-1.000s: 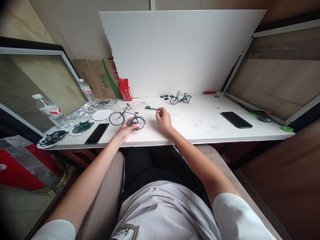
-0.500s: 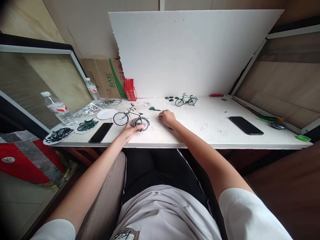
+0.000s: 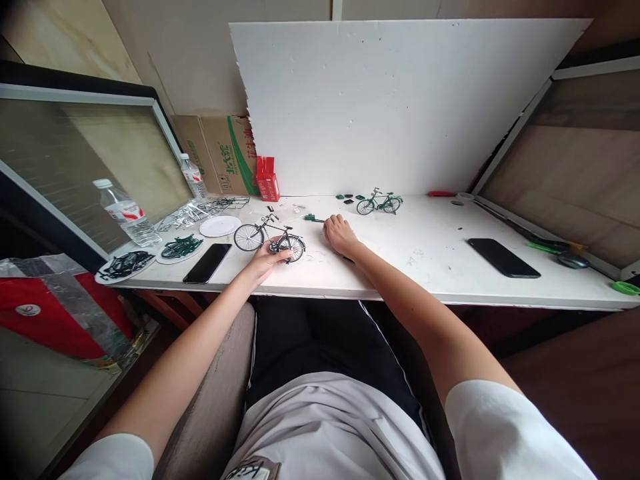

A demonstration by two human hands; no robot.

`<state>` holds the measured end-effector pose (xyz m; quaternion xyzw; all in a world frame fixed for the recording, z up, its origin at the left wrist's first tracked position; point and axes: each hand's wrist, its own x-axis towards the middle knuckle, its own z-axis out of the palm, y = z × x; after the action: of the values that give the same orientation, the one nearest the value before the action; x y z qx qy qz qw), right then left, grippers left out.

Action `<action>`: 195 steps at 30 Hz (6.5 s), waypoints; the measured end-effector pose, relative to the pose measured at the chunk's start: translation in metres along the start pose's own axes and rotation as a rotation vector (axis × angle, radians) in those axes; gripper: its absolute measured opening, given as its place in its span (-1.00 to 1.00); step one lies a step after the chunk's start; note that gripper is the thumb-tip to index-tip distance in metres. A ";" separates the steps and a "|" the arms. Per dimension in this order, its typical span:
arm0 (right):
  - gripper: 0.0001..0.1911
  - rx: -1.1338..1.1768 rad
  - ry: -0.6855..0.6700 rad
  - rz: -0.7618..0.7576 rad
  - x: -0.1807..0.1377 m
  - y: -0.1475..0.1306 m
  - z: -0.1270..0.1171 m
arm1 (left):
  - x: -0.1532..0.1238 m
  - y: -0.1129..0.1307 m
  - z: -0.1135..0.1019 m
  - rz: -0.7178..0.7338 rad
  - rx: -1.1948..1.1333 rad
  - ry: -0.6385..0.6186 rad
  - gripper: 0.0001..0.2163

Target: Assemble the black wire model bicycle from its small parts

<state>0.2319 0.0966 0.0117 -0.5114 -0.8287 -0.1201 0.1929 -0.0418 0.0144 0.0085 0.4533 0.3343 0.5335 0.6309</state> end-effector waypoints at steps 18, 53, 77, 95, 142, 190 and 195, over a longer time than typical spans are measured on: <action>-0.67 0.752 0.356 -0.054 -0.062 -0.083 -0.044 | -0.001 -0.002 0.000 0.041 0.016 -0.011 -0.31; -0.69 0.764 0.337 -0.119 -0.068 -0.109 -0.036 | -0.002 -0.003 -0.008 0.032 0.088 -0.116 -0.31; -0.67 0.743 0.385 -0.101 -0.070 -0.112 -0.034 | -0.003 -0.003 -0.009 0.032 0.120 -0.109 -0.32; -0.77 0.730 0.437 -0.134 -0.071 -0.114 -0.036 | -0.005 0.001 -0.007 0.024 0.142 -0.128 -0.35; -0.54 0.884 0.201 0.004 -0.066 -0.104 -0.031 | -0.008 0.004 -0.003 -0.030 0.174 -0.094 -0.28; -0.60 0.887 0.191 -0.020 -0.066 -0.102 -0.026 | -0.005 0.002 -0.003 0.008 0.189 -0.084 -0.39; -0.60 0.936 0.183 -0.013 -0.066 -0.103 -0.025 | -0.005 0.002 -0.003 0.017 0.184 -0.088 -0.40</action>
<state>0.1713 -0.0121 0.0051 -0.3518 -0.7766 0.2204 0.4739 -0.0465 0.0105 0.0088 0.5352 0.3501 0.4854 0.5962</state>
